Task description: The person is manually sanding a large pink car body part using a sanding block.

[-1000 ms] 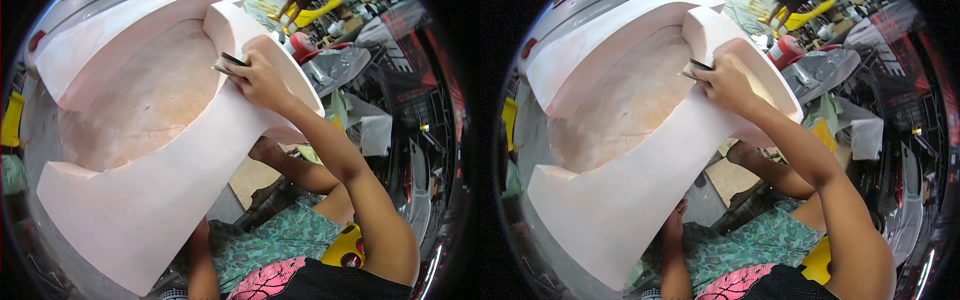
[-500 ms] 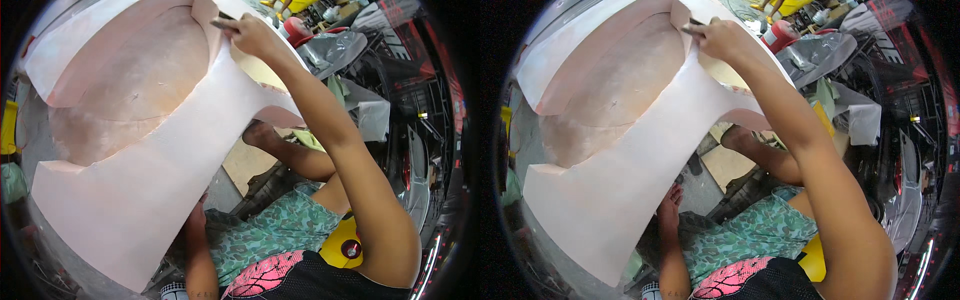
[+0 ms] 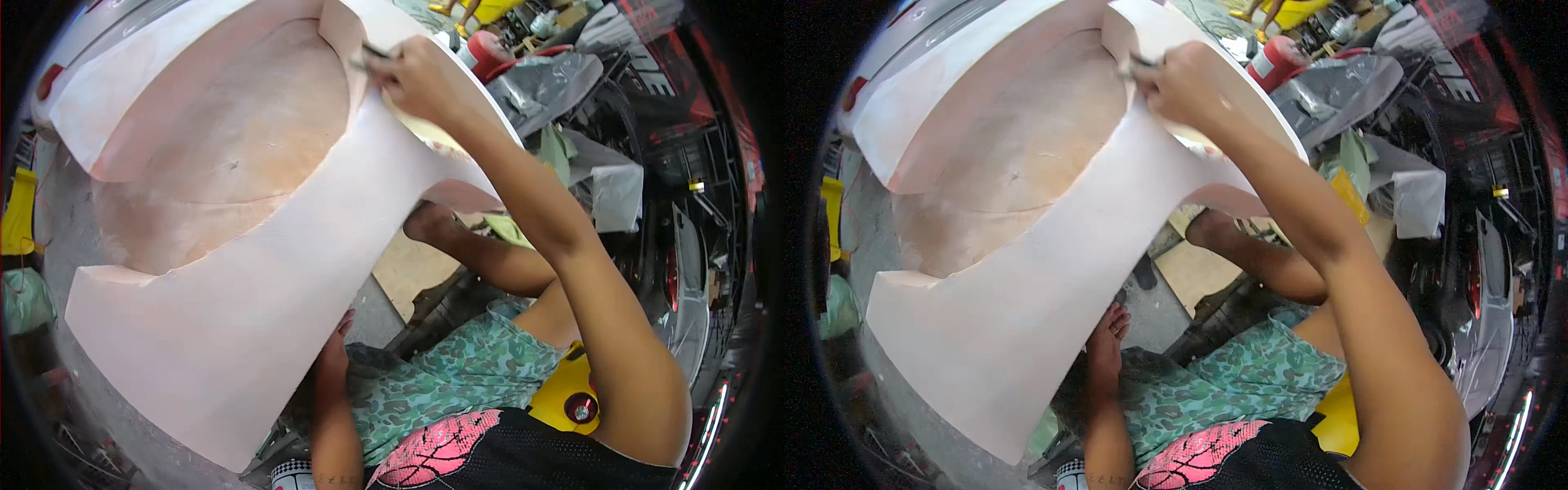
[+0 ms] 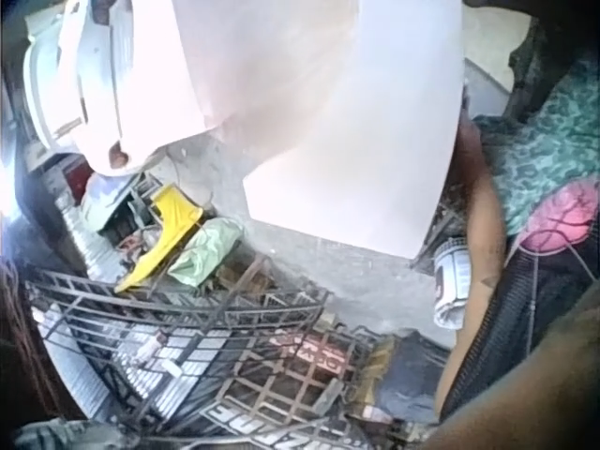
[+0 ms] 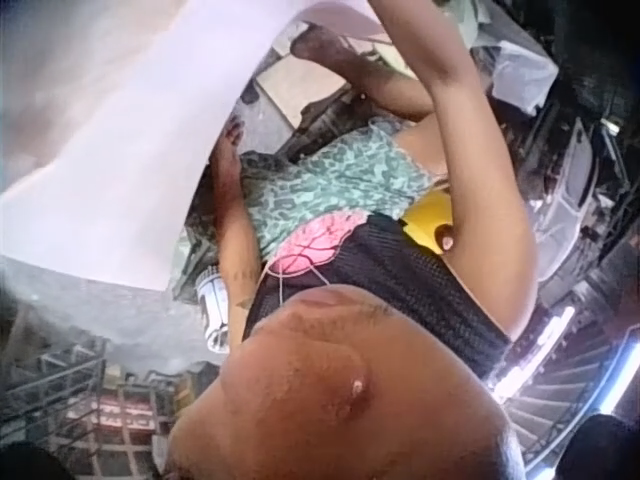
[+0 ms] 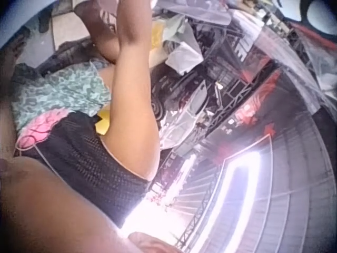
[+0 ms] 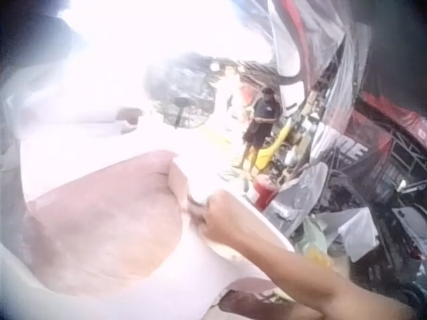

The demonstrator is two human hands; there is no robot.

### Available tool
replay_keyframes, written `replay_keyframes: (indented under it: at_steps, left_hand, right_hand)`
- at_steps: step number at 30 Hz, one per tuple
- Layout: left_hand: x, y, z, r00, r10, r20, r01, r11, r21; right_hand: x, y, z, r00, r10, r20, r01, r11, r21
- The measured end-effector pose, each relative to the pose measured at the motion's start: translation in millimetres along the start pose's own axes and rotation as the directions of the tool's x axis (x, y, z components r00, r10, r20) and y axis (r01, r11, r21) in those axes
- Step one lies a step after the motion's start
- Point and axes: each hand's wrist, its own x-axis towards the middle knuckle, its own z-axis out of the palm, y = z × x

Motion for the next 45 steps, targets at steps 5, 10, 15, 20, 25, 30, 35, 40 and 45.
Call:
replay_keyframes:
  at_steps: [5,10,15,20,25,30,35,40,45]
  left_hand:
    - [8,-14,-7,0.958,0.284,0.040,-0.278,0.954,-0.112]
    - [-3,4,8,0.997,-0.018,0.070,0.021,0.999,-0.046]
    - [11,-3,-15,0.987,0.152,0.050,-0.143,0.977,-0.157]
    - [0,13,19,0.994,-0.018,0.106,0.021,0.999,-0.024]
    - [28,-29,-35,0.983,0.182,-0.036,-0.185,0.977,-0.110]
    - [-1,14,11,0.993,0.060,0.099,-0.053,0.996,-0.067]
    - [-5,7,0,0.999,0.023,0.030,-0.022,1.000,-0.018]
    - [-7,8,7,0.983,0.175,0.055,-0.169,0.981,-0.100]
    - [-9,18,20,0.995,-0.058,0.081,0.055,0.998,0.034]
  right_hand:
    - [-16,10,-4,0.998,0.018,-0.060,-0.007,0.983,0.184]
    - [4,7,6,0.966,0.247,-0.071,-0.250,0.967,-0.043]
    - [-43,-15,-11,0.990,0.003,-0.138,0.045,0.939,0.341]
    - [4,31,13,0.979,0.190,-0.068,-0.184,0.979,0.085]
    - [-47,-30,-11,0.972,-0.056,-0.229,0.125,0.946,0.299]
    - [1,25,2,0.958,0.285,0.035,-0.286,0.931,0.227]
    - [-22,-18,5,0.954,0.296,-0.045,-0.278,0.932,0.231]
    - [-43,-8,-21,0.985,0.170,-0.035,-0.160,0.970,0.185]
    - [-3,26,16,0.963,0.153,-0.220,-0.137,0.987,0.088]
